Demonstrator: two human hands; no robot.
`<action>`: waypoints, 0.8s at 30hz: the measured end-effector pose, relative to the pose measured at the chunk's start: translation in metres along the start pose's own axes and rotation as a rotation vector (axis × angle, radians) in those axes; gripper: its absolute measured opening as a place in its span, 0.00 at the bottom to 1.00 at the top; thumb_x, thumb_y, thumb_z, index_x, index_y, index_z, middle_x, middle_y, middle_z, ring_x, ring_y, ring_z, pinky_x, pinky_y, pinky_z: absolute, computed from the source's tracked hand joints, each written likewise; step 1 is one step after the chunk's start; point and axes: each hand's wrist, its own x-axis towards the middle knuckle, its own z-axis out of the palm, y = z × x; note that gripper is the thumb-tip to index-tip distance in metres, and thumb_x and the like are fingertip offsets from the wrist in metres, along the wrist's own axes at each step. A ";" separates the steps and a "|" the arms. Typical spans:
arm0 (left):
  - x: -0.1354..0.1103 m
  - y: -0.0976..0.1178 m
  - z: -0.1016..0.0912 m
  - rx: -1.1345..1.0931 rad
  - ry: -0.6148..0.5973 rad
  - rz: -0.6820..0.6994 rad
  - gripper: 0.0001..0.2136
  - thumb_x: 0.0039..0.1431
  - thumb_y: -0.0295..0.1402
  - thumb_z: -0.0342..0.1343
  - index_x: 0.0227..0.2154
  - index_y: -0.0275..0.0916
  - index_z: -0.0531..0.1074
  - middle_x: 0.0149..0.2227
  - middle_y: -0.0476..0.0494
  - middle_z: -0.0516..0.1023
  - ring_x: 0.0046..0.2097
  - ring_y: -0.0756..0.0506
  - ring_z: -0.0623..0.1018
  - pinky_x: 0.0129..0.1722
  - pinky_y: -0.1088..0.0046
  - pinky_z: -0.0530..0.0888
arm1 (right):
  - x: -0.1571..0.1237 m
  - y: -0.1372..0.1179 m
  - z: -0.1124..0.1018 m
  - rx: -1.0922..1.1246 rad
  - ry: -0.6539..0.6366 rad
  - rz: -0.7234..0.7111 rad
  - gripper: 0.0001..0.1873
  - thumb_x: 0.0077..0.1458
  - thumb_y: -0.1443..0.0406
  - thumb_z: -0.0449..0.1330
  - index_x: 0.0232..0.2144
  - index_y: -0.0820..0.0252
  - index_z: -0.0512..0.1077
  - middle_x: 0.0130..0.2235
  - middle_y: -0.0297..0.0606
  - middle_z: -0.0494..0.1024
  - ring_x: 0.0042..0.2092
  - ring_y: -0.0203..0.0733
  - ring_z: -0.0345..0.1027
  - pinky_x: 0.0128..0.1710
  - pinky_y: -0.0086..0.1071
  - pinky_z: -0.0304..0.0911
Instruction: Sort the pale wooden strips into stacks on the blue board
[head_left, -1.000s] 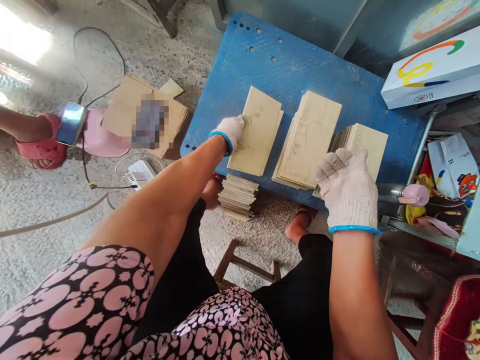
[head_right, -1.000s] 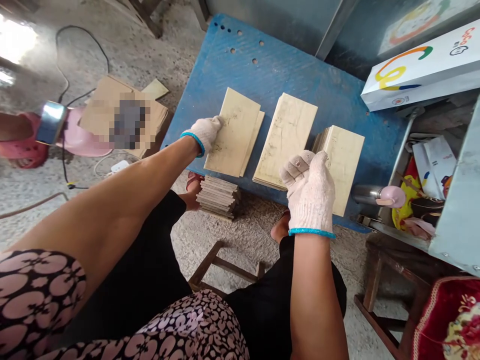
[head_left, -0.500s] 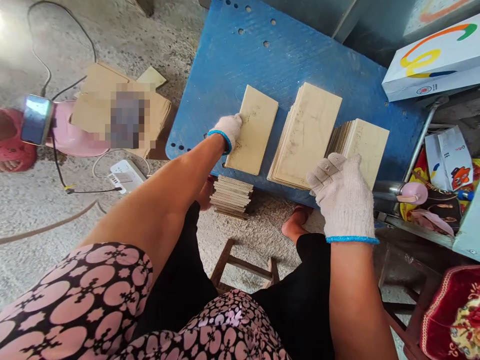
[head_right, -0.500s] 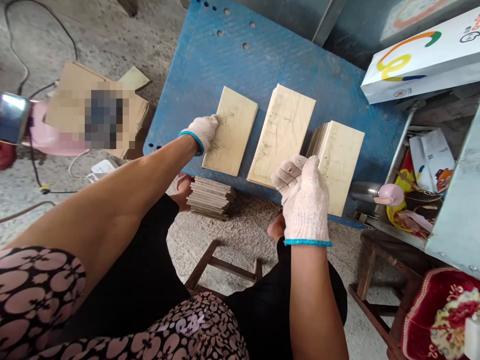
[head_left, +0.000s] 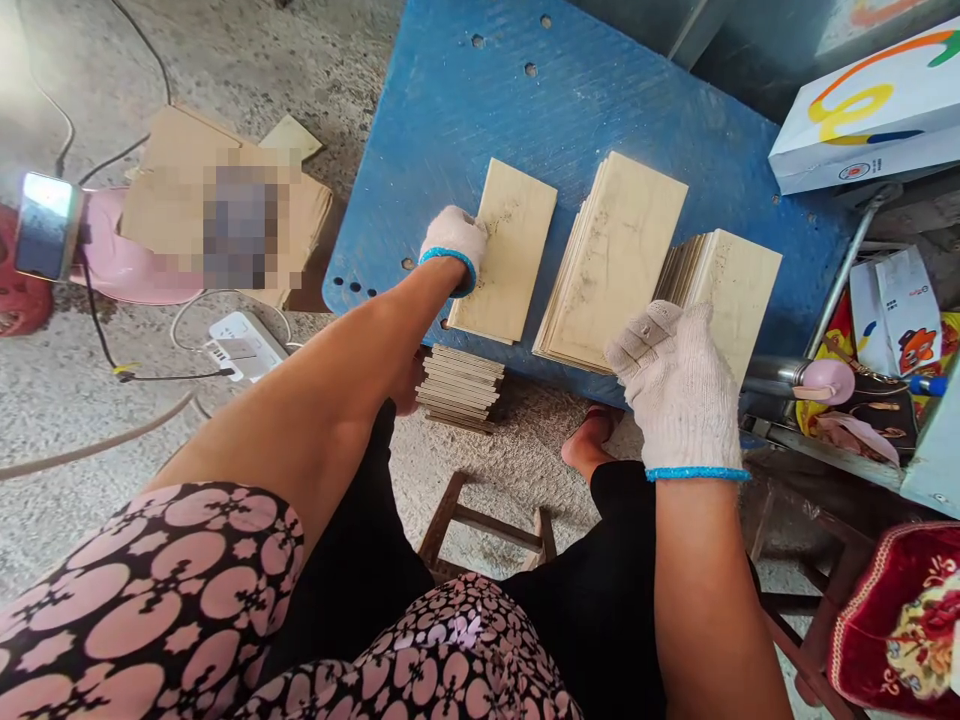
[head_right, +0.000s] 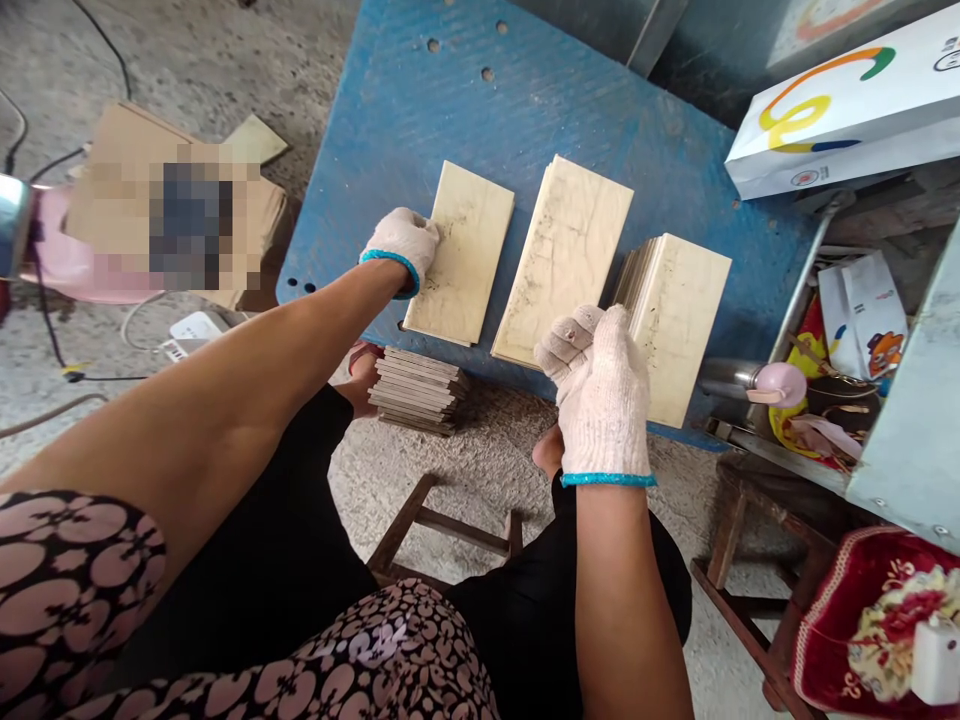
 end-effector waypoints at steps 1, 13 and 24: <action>-0.002 0.001 -0.002 -0.003 -0.013 -0.002 0.17 0.64 0.39 0.52 0.50 0.38 0.76 0.51 0.38 0.78 0.57 0.37 0.75 0.57 0.61 0.70 | 0.000 0.000 0.001 0.002 0.000 -0.002 0.23 0.57 0.45 0.63 0.32 0.58 0.72 0.27 0.32 0.78 0.29 0.35 0.75 0.30 0.29 0.74; -0.034 0.012 -0.014 0.048 0.069 -0.019 0.20 0.63 0.41 0.53 0.56 0.40 0.69 0.57 0.38 0.73 0.57 0.39 0.72 0.54 0.60 0.71 | 0.000 0.006 0.001 -0.008 -0.016 -0.001 0.24 0.55 0.44 0.64 0.35 0.58 0.72 0.28 0.33 0.78 0.29 0.36 0.75 0.28 0.28 0.73; -0.035 0.005 -0.025 0.318 -0.144 0.176 0.17 0.58 0.39 0.54 0.47 0.38 0.78 0.50 0.31 0.75 0.59 0.26 0.69 0.58 0.43 0.66 | -0.001 0.004 0.001 0.008 -0.035 0.001 0.24 0.54 0.44 0.65 0.35 0.58 0.72 0.28 0.32 0.78 0.30 0.36 0.75 0.30 0.28 0.74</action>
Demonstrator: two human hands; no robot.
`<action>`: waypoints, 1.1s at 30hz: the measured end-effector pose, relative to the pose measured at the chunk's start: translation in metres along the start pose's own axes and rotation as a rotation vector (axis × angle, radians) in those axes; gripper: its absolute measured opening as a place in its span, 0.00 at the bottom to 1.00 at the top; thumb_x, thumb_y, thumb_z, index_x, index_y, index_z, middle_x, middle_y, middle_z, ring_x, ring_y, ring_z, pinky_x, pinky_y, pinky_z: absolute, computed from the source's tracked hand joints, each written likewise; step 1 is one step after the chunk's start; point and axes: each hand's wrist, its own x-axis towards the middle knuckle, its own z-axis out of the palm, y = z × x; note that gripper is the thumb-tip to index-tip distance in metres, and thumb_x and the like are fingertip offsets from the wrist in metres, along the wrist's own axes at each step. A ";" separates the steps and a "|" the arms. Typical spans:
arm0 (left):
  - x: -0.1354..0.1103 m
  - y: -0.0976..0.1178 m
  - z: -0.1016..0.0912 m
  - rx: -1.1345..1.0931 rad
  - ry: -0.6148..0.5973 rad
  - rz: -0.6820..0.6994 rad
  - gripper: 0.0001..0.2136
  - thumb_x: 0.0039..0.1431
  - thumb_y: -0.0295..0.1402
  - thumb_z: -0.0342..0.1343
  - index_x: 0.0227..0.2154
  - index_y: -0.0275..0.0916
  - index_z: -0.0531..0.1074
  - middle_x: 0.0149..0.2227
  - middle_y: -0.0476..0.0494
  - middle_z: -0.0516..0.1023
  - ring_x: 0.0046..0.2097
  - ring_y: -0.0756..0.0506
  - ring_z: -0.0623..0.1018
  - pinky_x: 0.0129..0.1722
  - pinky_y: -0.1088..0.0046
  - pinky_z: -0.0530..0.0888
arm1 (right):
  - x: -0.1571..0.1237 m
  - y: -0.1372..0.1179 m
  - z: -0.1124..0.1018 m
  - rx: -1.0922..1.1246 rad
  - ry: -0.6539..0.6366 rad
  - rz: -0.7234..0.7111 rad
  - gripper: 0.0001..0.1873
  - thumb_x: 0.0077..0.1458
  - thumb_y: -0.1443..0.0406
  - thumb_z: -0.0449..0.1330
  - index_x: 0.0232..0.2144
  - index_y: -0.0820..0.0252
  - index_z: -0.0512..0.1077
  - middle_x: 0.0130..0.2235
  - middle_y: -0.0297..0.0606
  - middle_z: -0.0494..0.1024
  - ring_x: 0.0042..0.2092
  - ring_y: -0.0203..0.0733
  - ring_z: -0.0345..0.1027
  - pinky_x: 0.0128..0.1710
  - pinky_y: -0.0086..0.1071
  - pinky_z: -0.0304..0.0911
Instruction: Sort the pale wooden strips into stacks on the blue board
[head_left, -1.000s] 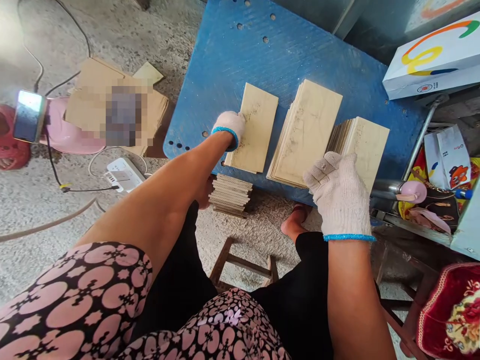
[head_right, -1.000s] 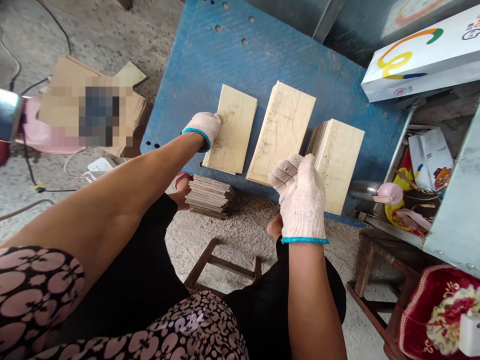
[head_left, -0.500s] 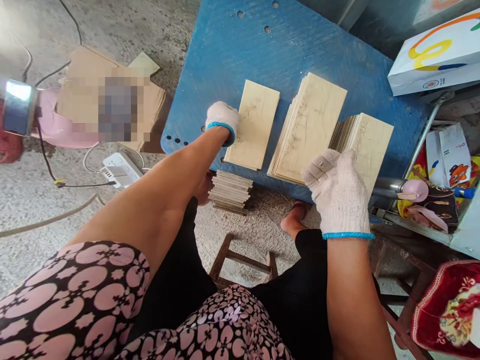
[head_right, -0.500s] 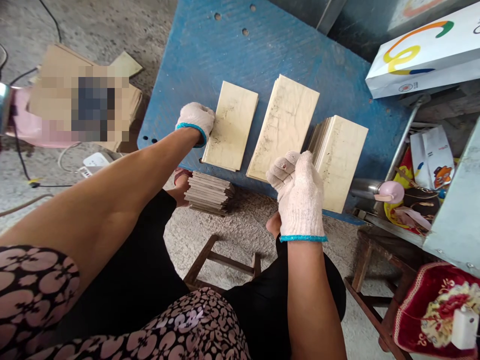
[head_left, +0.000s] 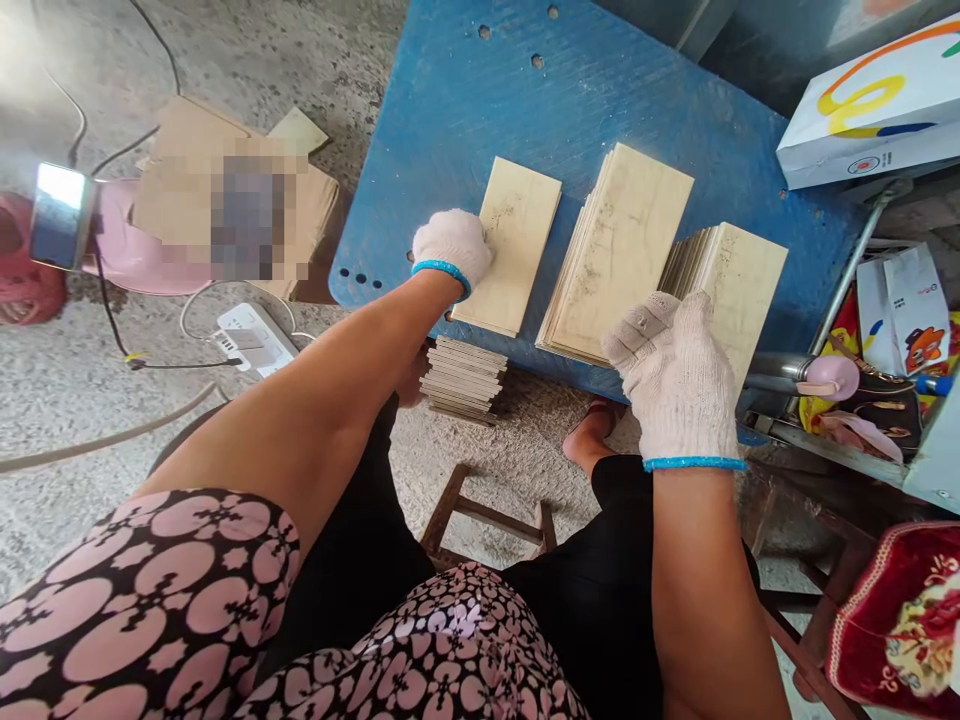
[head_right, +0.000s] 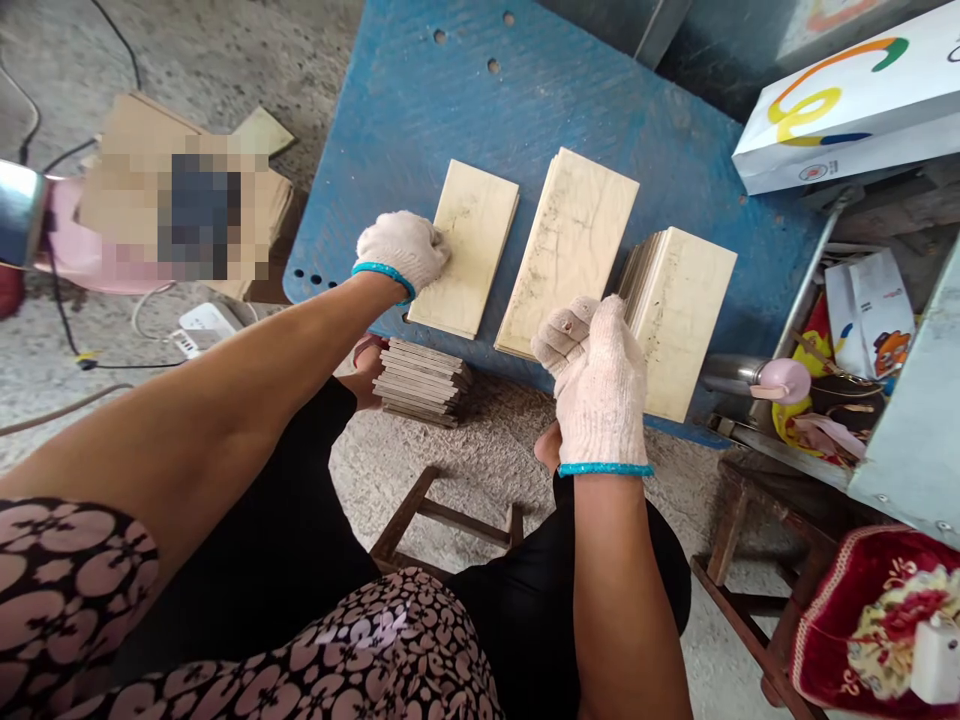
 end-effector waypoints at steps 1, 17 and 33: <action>0.000 -0.001 -0.001 -0.008 0.000 -0.008 0.18 0.57 0.39 0.55 0.47 0.37 0.78 0.51 0.30 0.75 0.60 0.25 0.69 0.59 0.42 0.66 | -0.001 0.000 0.000 0.002 -0.003 -0.001 0.24 0.54 0.44 0.65 0.35 0.58 0.72 0.28 0.32 0.78 0.30 0.36 0.75 0.30 0.28 0.74; -0.032 0.038 0.043 -0.213 0.086 -0.101 0.64 0.35 0.46 0.73 0.70 0.37 0.36 0.66 0.25 0.52 0.67 0.21 0.52 0.67 0.41 0.50 | -0.003 -0.003 0.004 -0.025 0.008 0.007 0.24 0.53 0.43 0.65 0.34 0.57 0.71 0.27 0.31 0.77 0.30 0.36 0.75 0.31 0.29 0.74; -0.031 0.038 0.043 -0.272 0.037 -0.133 0.64 0.38 0.43 0.71 0.71 0.38 0.31 0.68 0.27 0.51 0.67 0.22 0.48 0.65 0.37 0.52 | 0.001 -0.001 0.001 -0.021 -0.023 0.008 0.22 0.54 0.45 0.65 0.33 0.56 0.70 0.27 0.29 0.75 0.29 0.35 0.74 0.29 0.28 0.73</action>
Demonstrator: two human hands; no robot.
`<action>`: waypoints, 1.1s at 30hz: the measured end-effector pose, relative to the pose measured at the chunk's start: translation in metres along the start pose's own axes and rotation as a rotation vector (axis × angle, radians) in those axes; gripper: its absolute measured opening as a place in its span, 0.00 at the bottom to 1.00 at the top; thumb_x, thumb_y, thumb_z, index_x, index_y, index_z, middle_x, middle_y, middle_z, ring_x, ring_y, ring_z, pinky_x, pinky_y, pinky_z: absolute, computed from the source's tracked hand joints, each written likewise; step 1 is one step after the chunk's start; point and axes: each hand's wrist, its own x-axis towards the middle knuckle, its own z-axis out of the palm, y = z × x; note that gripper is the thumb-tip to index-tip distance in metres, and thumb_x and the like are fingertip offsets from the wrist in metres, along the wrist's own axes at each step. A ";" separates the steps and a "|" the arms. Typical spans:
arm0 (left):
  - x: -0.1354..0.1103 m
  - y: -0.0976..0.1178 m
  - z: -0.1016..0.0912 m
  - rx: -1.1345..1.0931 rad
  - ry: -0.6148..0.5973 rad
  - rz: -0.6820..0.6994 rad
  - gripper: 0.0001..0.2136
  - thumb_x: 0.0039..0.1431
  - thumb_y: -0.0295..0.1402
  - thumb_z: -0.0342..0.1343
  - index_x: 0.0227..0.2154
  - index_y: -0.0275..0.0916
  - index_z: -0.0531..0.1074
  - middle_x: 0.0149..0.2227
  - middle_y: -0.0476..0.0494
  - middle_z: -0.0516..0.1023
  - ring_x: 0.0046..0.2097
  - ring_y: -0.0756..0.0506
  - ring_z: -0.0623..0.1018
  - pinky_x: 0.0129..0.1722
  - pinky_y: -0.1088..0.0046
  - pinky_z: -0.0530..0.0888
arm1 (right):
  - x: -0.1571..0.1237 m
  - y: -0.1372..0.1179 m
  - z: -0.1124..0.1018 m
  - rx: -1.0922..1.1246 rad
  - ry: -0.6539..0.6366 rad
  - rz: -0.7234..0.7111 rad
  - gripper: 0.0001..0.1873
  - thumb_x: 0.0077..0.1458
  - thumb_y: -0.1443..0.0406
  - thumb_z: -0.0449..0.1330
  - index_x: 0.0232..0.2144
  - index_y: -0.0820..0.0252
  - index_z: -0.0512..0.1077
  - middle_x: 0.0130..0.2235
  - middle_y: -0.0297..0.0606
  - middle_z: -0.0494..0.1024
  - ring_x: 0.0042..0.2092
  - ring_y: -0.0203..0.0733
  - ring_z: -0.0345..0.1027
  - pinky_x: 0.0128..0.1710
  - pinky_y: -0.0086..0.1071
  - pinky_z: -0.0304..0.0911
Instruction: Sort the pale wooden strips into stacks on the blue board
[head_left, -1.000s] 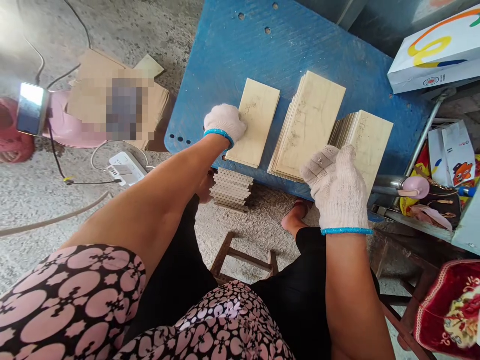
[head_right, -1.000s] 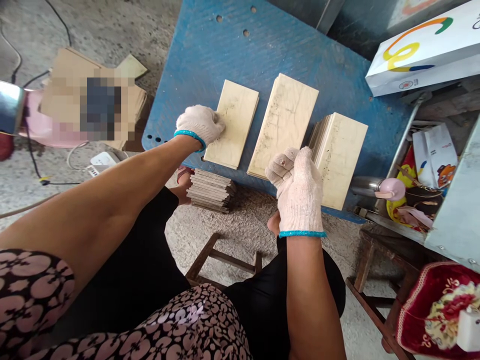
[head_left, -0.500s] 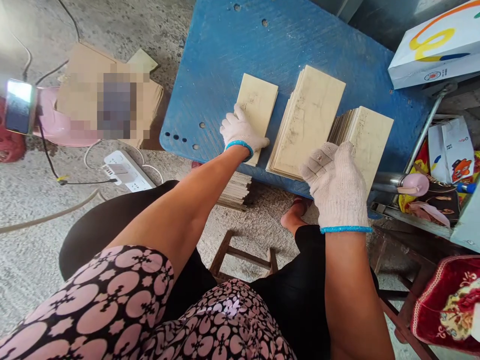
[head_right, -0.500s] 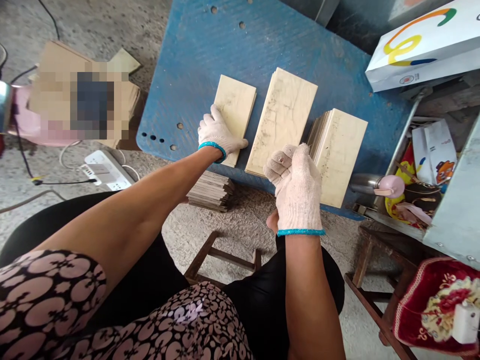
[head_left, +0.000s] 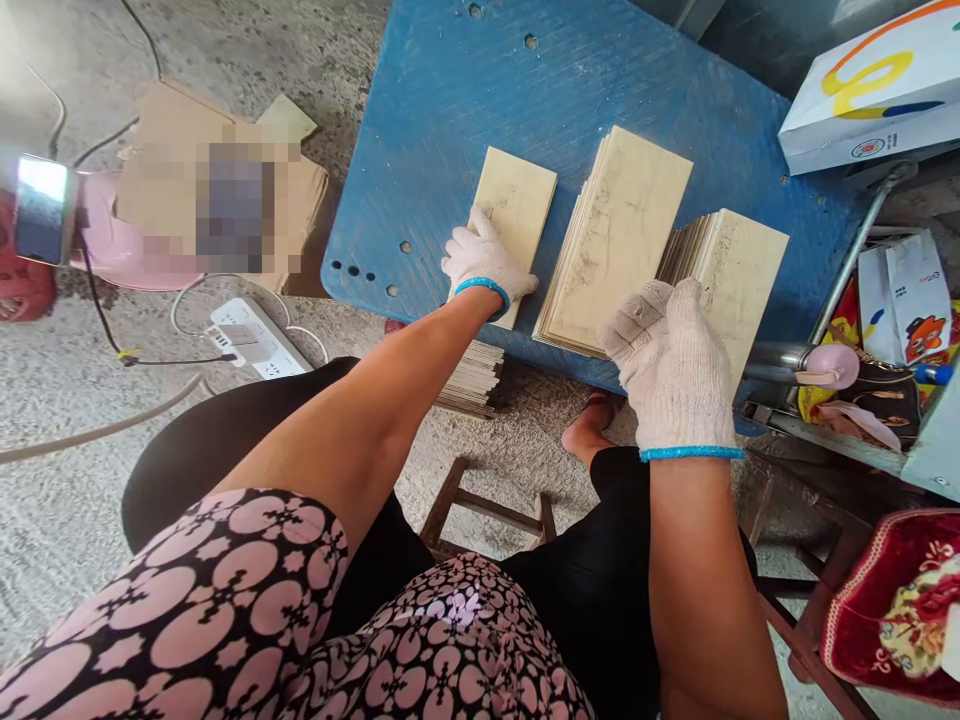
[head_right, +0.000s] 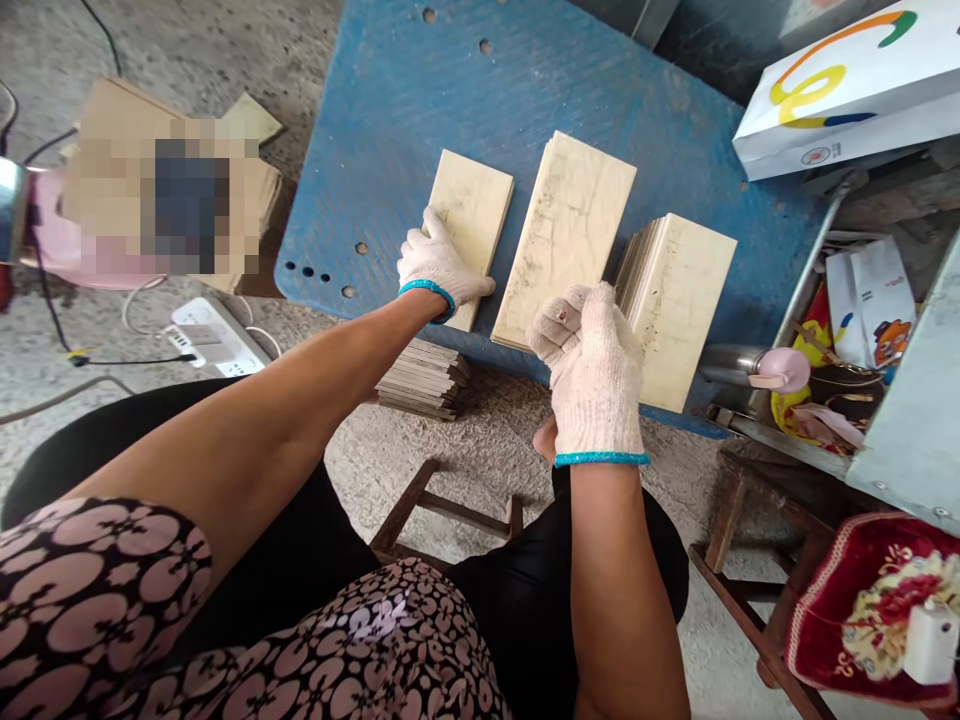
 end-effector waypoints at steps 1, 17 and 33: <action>0.000 0.000 0.000 0.006 -0.002 0.000 0.65 0.37 0.43 0.71 0.71 0.38 0.31 0.68 0.28 0.50 0.67 0.22 0.47 0.65 0.37 0.53 | 0.000 0.000 0.000 -0.003 -0.002 0.000 0.22 0.54 0.45 0.65 0.33 0.56 0.70 0.27 0.29 0.75 0.29 0.35 0.74 0.29 0.28 0.73; -0.040 -0.021 -0.013 -0.043 0.141 -0.008 0.50 0.53 0.48 0.63 0.71 0.36 0.42 0.68 0.31 0.56 0.68 0.32 0.61 0.66 0.57 0.62 | -0.006 -0.019 0.002 0.039 -0.041 0.015 0.18 0.66 0.52 0.54 0.29 0.56 0.70 0.26 0.30 0.75 0.28 0.34 0.71 0.29 0.29 0.70; -0.151 -0.155 0.027 -0.325 0.230 -0.655 0.18 0.64 0.39 0.41 0.43 0.44 0.77 0.47 0.37 0.80 0.51 0.32 0.79 0.44 0.54 0.76 | -0.024 -0.003 0.005 0.001 -0.183 -0.026 0.16 0.58 0.49 0.62 0.29 0.53 0.71 0.28 0.30 0.75 0.32 0.36 0.74 0.32 0.31 0.71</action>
